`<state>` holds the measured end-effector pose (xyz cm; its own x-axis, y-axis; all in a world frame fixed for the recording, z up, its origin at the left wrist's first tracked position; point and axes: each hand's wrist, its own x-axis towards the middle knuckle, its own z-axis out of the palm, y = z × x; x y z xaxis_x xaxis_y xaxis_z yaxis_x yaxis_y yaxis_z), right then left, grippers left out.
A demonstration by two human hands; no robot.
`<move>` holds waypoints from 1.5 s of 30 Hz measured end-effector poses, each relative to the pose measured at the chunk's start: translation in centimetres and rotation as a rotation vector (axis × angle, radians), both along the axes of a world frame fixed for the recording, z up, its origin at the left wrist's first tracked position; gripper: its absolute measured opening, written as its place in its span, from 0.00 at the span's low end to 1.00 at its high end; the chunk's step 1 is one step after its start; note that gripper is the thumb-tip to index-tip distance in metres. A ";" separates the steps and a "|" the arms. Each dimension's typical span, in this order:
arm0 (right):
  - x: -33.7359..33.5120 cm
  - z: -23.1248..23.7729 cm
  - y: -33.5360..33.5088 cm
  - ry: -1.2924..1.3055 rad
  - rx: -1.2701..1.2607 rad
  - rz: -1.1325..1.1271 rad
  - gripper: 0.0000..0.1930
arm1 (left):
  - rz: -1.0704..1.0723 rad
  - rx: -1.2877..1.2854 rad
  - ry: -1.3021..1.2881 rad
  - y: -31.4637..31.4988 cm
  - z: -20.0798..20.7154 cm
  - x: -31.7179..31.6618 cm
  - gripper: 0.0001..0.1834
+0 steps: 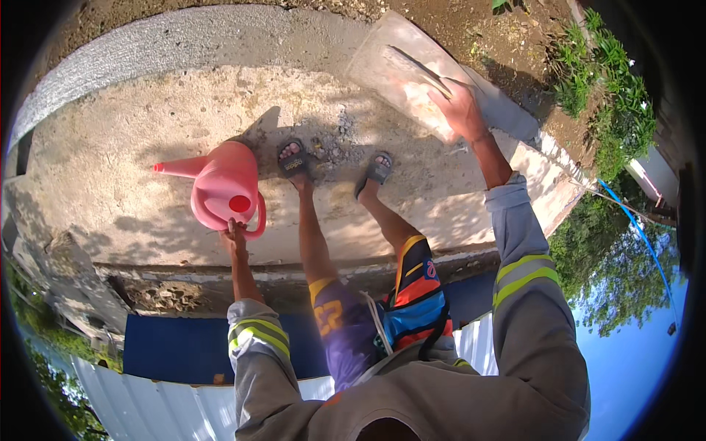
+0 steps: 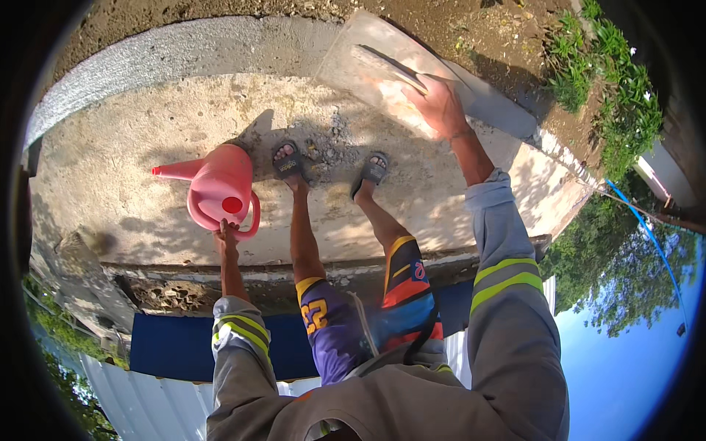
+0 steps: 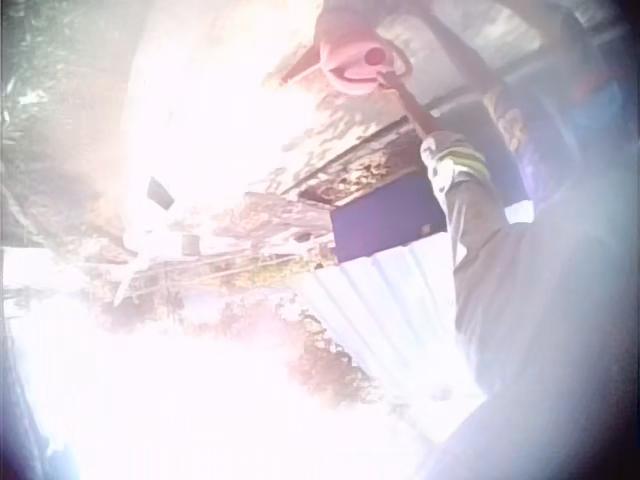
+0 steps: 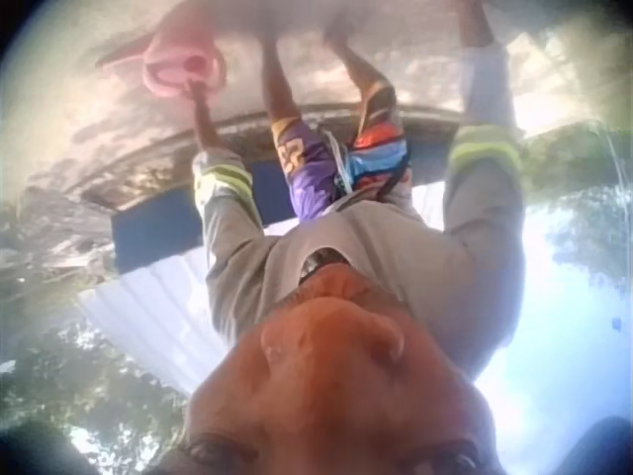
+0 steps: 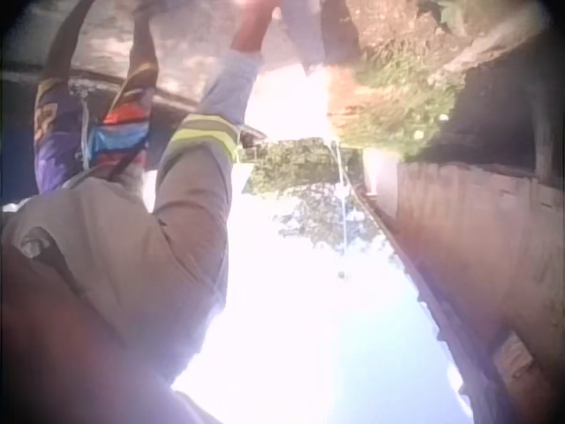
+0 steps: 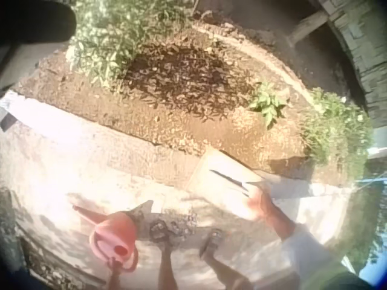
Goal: The person mixes concrete on the ground using a shovel, carries a trowel and a watering can to a concrete curb, and smooths the concrete along the curb using the trowel.
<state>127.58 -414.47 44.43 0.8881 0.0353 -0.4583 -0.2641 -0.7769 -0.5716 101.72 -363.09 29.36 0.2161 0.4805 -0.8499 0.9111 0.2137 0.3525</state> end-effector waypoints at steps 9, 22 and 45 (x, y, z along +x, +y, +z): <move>9.3 -1.1 12.5 -0.194 -0.016 0.181 0.25 | -0.623 0.496 -0.171 -2.9 3.2 -3.6 0.37; -13.3 0.4 -23.7 0.084 -0.034 -0.602 0.19 | -1.120 0.420 0.026 -26.3 19.4 -4.6 0.26; -8.8 0.8 -23.9 -0.070 0.211 -0.877 0.28 | -1.317 0.591 0.207 -28.0 18.5 -5.1 0.23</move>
<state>118.75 -438.34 45.26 0.6612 -0.5903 -0.4629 -0.6712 -0.1900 -0.7165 96.66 -391.12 47.84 0.6677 0.3186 -0.6728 0.3732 -0.9253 -0.0679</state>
